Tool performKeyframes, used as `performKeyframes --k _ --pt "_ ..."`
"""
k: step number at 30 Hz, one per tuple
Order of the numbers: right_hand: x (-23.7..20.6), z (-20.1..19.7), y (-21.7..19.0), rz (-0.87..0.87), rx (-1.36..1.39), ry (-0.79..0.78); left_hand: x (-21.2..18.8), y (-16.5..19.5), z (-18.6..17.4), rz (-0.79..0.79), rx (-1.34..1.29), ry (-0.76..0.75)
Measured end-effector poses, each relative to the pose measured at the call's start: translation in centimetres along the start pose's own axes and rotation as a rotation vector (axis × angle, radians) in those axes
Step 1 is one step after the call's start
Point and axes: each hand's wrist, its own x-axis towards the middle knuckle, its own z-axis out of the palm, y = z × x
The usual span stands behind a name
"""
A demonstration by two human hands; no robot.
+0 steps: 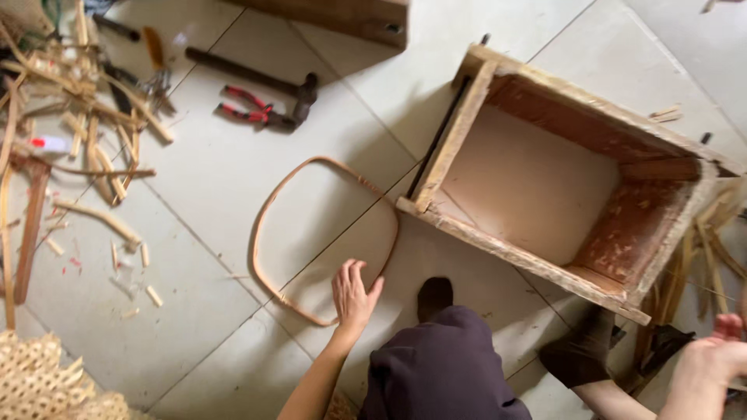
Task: The person sits on the floor fitting a woven bamboo panel into a wooden basket frame, bending a flexible bamboo strip around the rim and tucking its ends to secure the woven liner, then presses the panel edges into place along the frame.
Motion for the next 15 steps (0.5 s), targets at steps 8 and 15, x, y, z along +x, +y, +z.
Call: performKeyframes --k 8,15 --pt "0.0 0.8 1.0 0.104 0.149 -0.155 -4.0 -3.7 -0.5 -0.151 -0.089 -0.035" --pt "-16.0 4.8 3.1 -0.564 -0.468 -0.831 0.7 7.6 -9.6 0.243 -0.351 0.199"
